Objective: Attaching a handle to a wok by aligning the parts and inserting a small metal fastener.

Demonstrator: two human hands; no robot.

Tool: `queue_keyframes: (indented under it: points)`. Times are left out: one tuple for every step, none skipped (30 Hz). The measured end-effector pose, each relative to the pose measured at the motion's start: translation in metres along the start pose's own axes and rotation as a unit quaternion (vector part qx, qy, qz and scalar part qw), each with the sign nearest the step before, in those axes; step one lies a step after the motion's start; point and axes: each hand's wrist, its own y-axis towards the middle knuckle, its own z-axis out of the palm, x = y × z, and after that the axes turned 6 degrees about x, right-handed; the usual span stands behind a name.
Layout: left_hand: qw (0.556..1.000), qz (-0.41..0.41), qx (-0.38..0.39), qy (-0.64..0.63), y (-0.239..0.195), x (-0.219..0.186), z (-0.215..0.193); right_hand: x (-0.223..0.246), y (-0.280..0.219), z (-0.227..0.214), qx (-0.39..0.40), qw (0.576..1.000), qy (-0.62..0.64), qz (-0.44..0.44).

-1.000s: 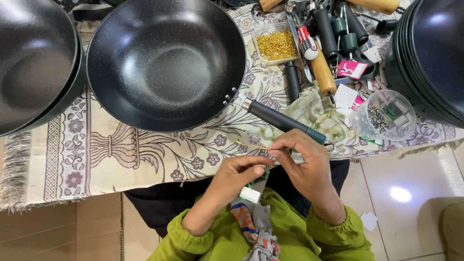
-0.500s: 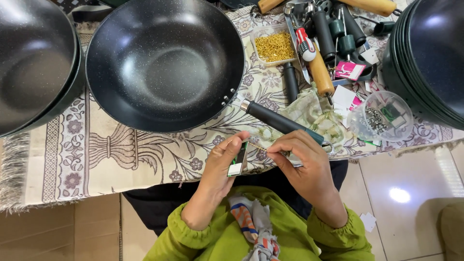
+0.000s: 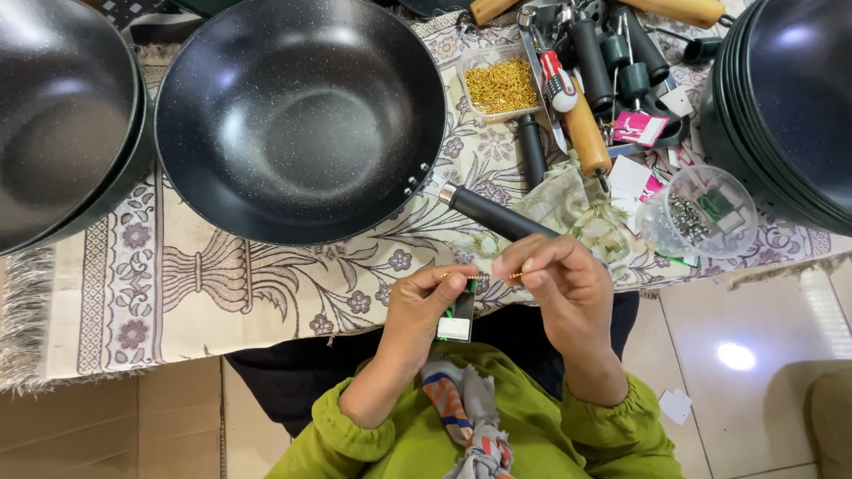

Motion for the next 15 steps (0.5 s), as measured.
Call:
queue_keyframes:
  points:
    - [1.000, 0.000, 0.000, 0.000, 0.000, 0.001, 0.000, -0.001, 0.000, 0.000, 0.000, 1.000, 0.000, 0.000]
    - [1.000, 0.009, -0.004, -0.006, -0.001, 0.002, 0.000, -0.003, 0.000, 0.001, -0.004, 0.999, 0.038, -0.002]
    - [1.000, 0.020, -0.007, -0.012, 0.000, 0.003, 0.000, -0.004, 0.000, 0.001, -0.008, 0.997, 0.076, -0.005]
    - [1.000, 0.020, -0.007, -0.012, -0.001, 0.002, 0.000, -0.007, -0.001, -0.001, -0.008, 0.997, 0.076, -0.006]
    - [0.999, 0.025, -0.017, -0.018, -0.002, 0.001, 0.001, -0.011, -0.004, -0.003, -0.013, 0.996, 0.089, -0.001]
    - [0.999, 0.029, -0.027, -0.024, -0.003, 0.001, 0.001, -0.014, -0.006, -0.005, -0.018, 0.995, 0.102, 0.003]
    - [0.999, 0.030, -0.027, -0.024, -0.001, 0.006, -0.003, -0.017, -0.008, -0.008, -0.018, 0.995, 0.102, 0.003]
    - [0.998, 0.036, -0.038, -0.042, 0.002, 0.012, -0.006, -0.020, -0.009, -0.010, -0.024, 0.993, 0.113, 0.008]
    - [0.996, 0.041, -0.049, -0.059, 0.003, 0.018, -0.010, -0.022, -0.011, -0.012, -0.030, 0.992, 0.123, 0.013]
    - [0.996, 0.040, -0.049, -0.059, 0.002, 0.012, -0.008, -0.022, -0.011, -0.012, -0.031, 0.992, 0.123, 0.014]
    - [0.995, 0.042, -0.053, -0.075, 0.000, 0.007, -0.007, -0.022, -0.011, -0.012, -0.025, 0.992, 0.126, 0.006]
    - [0.993, 0.044, -0.057, -0.091, -0.001, 0.001, -0.005, -0.022, -0.010, -0.012, -0.020, 0.991, 0.130, -0.002]
    - [0.993, 0.043, -0.057, -0.091, -0.001, 0.001, -0.005, -0.022, -0.010, -0.012, -0.020, 0.991, 0.130, -0.002]
    - [0.992, 0.048, -0.055, -0.102, -0.002, 0.002, -0.005, -0.022, -0.010, -0.012, -0.015, 0.990, 0.141, -0.004]
    - [0.991, 0.052, -0.054, -0.113, -0.002, 0.003, -0.005, -0.022, -0.010, -0.012, -0.009, 0.988, 0.152, -0.006]
